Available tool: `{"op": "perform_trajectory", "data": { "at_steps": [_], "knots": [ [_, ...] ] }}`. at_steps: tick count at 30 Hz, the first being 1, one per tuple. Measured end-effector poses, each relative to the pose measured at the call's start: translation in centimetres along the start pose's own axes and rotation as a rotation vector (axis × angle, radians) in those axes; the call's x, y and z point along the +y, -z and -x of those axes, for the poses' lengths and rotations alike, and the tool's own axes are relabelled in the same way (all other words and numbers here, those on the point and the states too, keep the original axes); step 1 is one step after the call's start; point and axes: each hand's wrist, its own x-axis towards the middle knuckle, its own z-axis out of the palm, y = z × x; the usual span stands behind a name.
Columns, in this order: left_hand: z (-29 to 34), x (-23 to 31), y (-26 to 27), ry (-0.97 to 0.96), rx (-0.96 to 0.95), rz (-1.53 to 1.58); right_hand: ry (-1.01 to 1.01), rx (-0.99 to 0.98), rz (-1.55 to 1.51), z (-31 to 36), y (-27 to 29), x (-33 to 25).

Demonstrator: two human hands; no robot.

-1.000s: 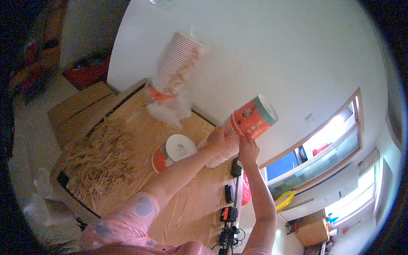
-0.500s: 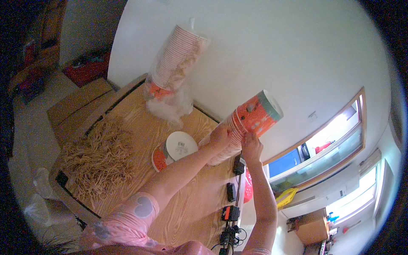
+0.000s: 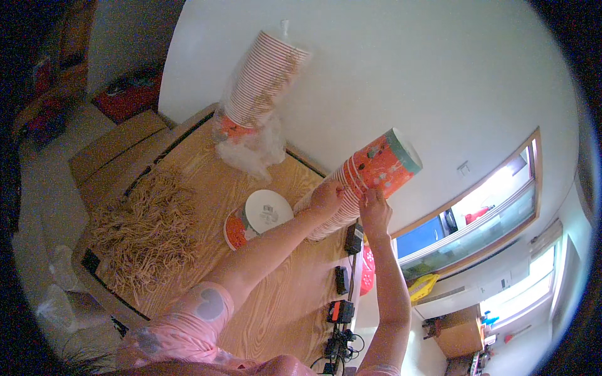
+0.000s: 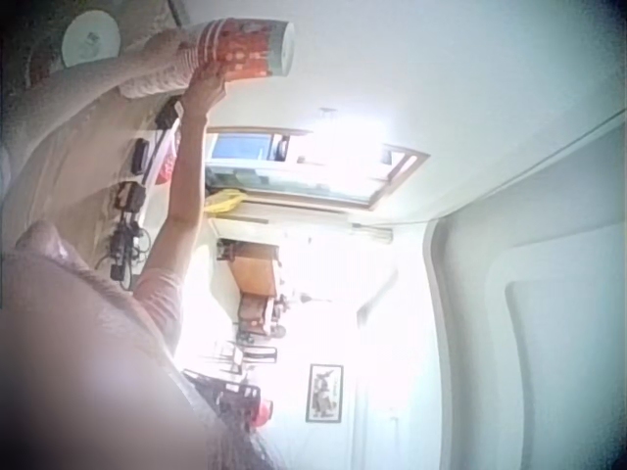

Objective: Separating packaging filler and preparing paper food containers at a table.

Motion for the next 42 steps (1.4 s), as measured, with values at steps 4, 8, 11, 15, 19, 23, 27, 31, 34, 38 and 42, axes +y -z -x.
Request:
{"op": "perform_trajectory", "data": {
  "at_steps": [4,8,11,15,19,23,27,31,34,38,42],
  "knots": [
    [-0.1,0.1,0.3,-0.016,0.018,-0.030,0.008,-0.025,0.004,0.0,0.0,-0.1],
    [0.2,0.6,0.3,0.008,0.027,-0.029,-0.046,-0.107,0.018,0.3,0.0,0.1],
    [0.0,0.3,0.3,-0.005,0.020,-0.052,-0.002,-0.021,0.000,0.4,-0.3,0.1],
    [-0.1,-0.2,0.3,-0.033,0.018,-0.048,-0.039,-0.100,-0.008,0.5,-0.3,0.0],
    [-0.2,-0.1,0.1,-0.010,0.038,-0.030,-0.025,-0.082,0.004,0.6,-0.6,0.3],
    [-0.2,-0.2,0.2,0.013,0.041,-0.004,-0.018,-0.068,-0.008,0.8,-0.5,0.1],
    [-0.1,0.2,0.6,0.000,0.010,-0.070,-0.007,-0.098,0.001,0.8,-0.2,0.2],
    [-0.1,0.4,0.7,0.013,-0.022,-0.006,-0.093,-0.073,-0.103,-1.0,2.3,1.2],
    [0.1,0.2,0.8,-0.014,-0.003,-0.014,-0.016,0.254,-0.013,-4.4,5.0,1.1],
    [-0.3,-0.3,0.7,-0.048,0.021,-0.043,-0.010,0.306,0.069,-6.2,4.9,2.8],
    [0.0,0.1,0.3,-0.045,0.046,-0.032,-0.039,0.268,0.089,-6.5,4.8,3.7]
  ]
}}
